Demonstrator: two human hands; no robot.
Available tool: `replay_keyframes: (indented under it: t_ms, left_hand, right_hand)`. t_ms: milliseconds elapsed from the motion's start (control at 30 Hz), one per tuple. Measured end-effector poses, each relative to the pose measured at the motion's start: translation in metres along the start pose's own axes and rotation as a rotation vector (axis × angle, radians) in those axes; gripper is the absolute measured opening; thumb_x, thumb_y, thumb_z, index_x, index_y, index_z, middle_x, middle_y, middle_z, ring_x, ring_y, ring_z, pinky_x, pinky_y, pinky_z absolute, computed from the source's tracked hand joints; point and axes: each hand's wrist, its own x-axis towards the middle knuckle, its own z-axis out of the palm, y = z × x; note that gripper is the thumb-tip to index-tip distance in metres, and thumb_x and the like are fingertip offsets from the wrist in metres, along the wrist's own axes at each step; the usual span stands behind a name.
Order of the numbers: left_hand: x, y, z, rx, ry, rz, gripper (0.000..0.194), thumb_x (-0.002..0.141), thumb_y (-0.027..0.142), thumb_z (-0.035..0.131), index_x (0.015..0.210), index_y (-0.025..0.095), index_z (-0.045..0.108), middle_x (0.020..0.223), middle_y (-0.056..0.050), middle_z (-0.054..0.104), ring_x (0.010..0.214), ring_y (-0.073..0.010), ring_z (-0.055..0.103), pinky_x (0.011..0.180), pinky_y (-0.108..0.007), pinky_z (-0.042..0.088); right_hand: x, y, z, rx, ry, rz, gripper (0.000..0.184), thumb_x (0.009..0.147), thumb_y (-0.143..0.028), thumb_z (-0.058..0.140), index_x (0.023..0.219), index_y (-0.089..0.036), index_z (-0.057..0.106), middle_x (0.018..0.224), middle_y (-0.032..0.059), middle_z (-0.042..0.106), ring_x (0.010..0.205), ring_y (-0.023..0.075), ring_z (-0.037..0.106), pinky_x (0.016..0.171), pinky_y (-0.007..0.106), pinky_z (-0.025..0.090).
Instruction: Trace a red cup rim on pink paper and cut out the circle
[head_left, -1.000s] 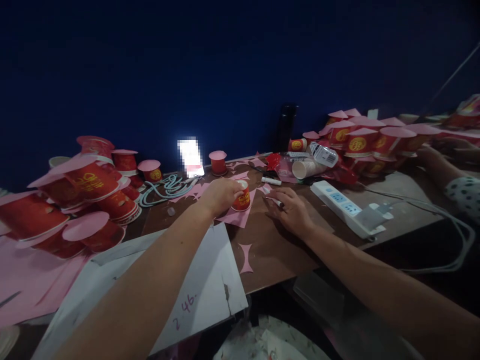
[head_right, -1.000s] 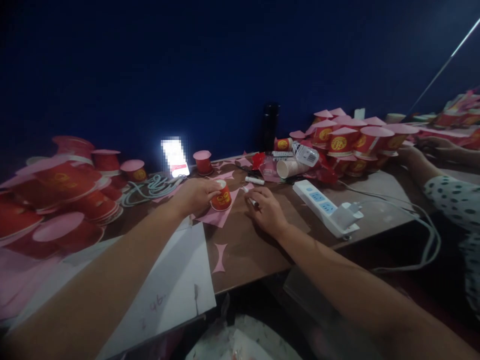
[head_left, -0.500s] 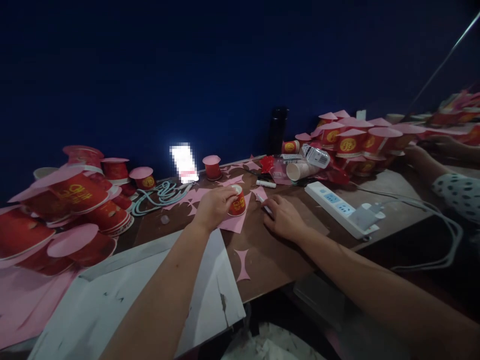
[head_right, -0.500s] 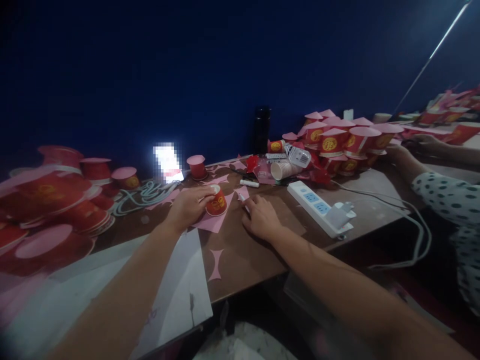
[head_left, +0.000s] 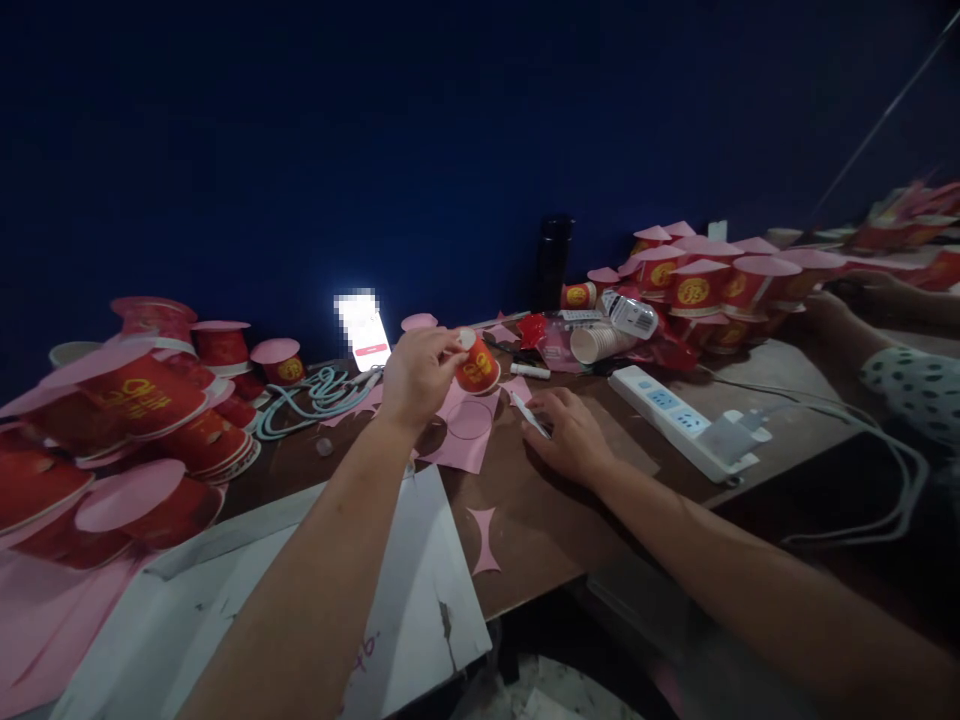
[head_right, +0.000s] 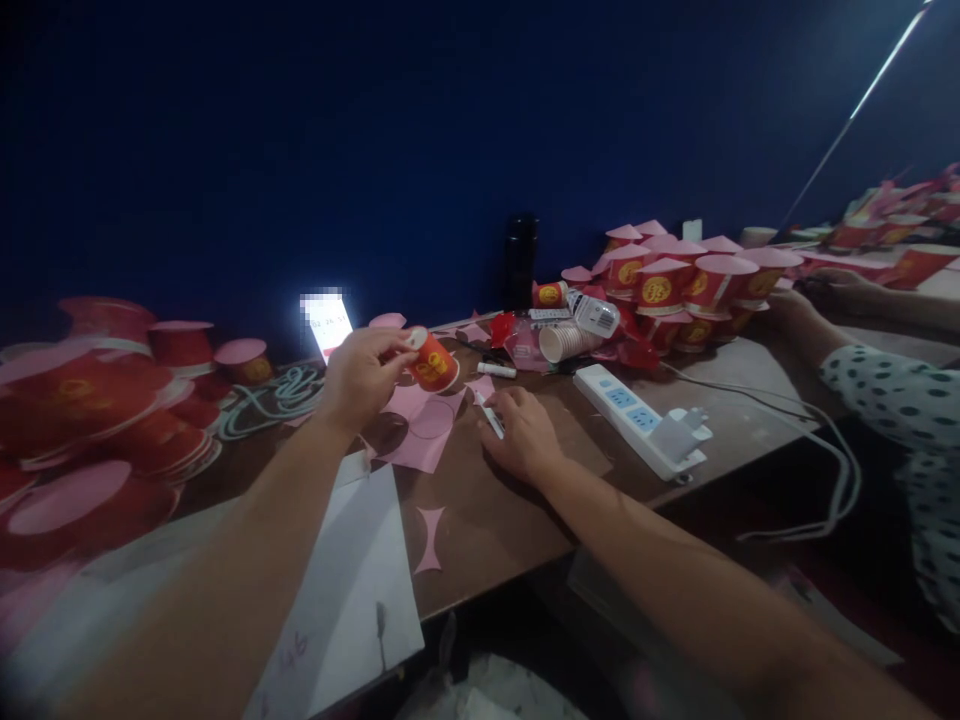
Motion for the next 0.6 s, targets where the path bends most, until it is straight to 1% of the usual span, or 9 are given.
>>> replay_keyframes:
  t_ms: [67, 100, 200, 300, 367, 500, 600]
  left_hand:
    - [0.016, 0.0, 0.004, 0.048, 0.005, 0.03, 0.013, 0.084, 0.027, 0.058, 0.084, 0.022, 0.07, 0.105, -0.004, 0.069, 0.103, -0.0206, 0.056, 0.092, -0.038, 0.041]
    - [0.024, -0.001, 0.009, 0.072, -0.01, 0.041, 0.013, 0.084, 0.027, 0.058, 0.083, 0.023, 0.07, 0.105, -0.003, 0.068, 0.101, -0.0205, 0.055, 0.092, -0.038, 0.04]
    - [0.04, -0.005, 0.031, 0.166, -0.067, 0.03, 0.013, 0.083, 0.027, 0.058, 0.083, 0.021, 0.07, 0.098, -0.005, 0.068, 0.096, -0.0216, 0.054, 0.089, -0.038, 0.04]
    - [0.052, -0.009, 0.054, 0.253, -0.106, 0.011, 0.017, 0.084, 0.028, 0.055, 0.086, 0.022, 0.071, 0.097, -0.007, 0.067, 0.093, -0.0228, 0.052, 0.084, -0.037, 0.041]
    - [0.059, -0.011, 0.066, 0.295, -0.138, 0.008, 0.019, 0.085, 0.03, 0.054, 0.085, 0.022, 0.072, 0.094, -0.008, 0.066, 0.09, -0.0231, 0.052, 0.081, -0.037, 0.041]
    - [0.073, -0.013, 0.079, 0.37, -0.2, 0.01, 0.024, 0.086, 0.029, 0.05, 0.085, 0.021, 0.072, 0.092, -0.01, 0.065, 0.088, -0.0236, 0.052, 0.077, -0.036, 0.041]
    - [0.078, -0.014, 0.085, 0.357, -0.234, -0.012, 0.024, 0.086, 0.029, 0.049, 0.085, 0.02, 0.072, 0.093, -0.01, 0.065, 0.09, -0.0243, 0.053, 0.078, -0.037, 0.041]
  right_hand:
    - [0.0, 0.0, 0.0, -0.002, 0.001, 0.006, 0.023, 0.082, -0.028, 0.057, 0.102, -0.017, 0.062, 0.104, 0.0113, 0.06, 0.098, 0.0247, 0.056, 0.089, 0.037, 0.044]
    - [0.0, 0.0, 0.0, -0.006, 0.0, 0.006, 0.022, 0.083, -0.026, 0.055, 0.102, -0.017, 0.062, 0.103, 0.0112, 0.06, 0.097, 0.0244, 0.056, 0.088, 0.037, 0.045]
    - [0.0, 0.001, 0.001, -0.019, 0.0, 0.012, 0.02, 0.084, -0.024, 0.054, 0.1, -0.018, 0.062, 0.098, 0.0106, 0.06, 0.094, 0.0241, 0.056, 0.086, 0.037, 0.045]
    - [0.001, 0.001, 0.0, -0.011, -0.012, -0.024, 0.016, 0.083, -0.022, 0.053, 0.097, -0.018, 0.061, 0.096, 0.0101, 0.06, 0.094, 0.0235, 0.055, 0.085, 0.035, 0.044]
    - [0.001, 0.001, 0.001, -0.007, -0.019, -0.033, 0.017, 0.083, -0.021, 0.053, 0.097, -0.018, 0.061, 0.096, 0.0105, 0.059, 0.092, 0.0235, 0.055, 0.083, 0.034, 0.044]
    - [0.002, 0.001, 0.002, -0.005, -0.006, -0.031, 0.016, 0.083, -0.02, 0.052, 0.097, -0.018, 0.06, 0.095, 0.0106, 0.059, 0.092, 0.0237, 0.055, 0.082, 0.035, 0.044]
    - [0.003, 0.001, 0.002, -0.004, -0.012, -0.027, 0.016, 0.083, -0.019, 0.052, 0.096, -0.018, 0.06, 0.095, 0.0107, 0.059, 0.092, 0.0238, 0.055, 0.082, 0.035, 0.044]
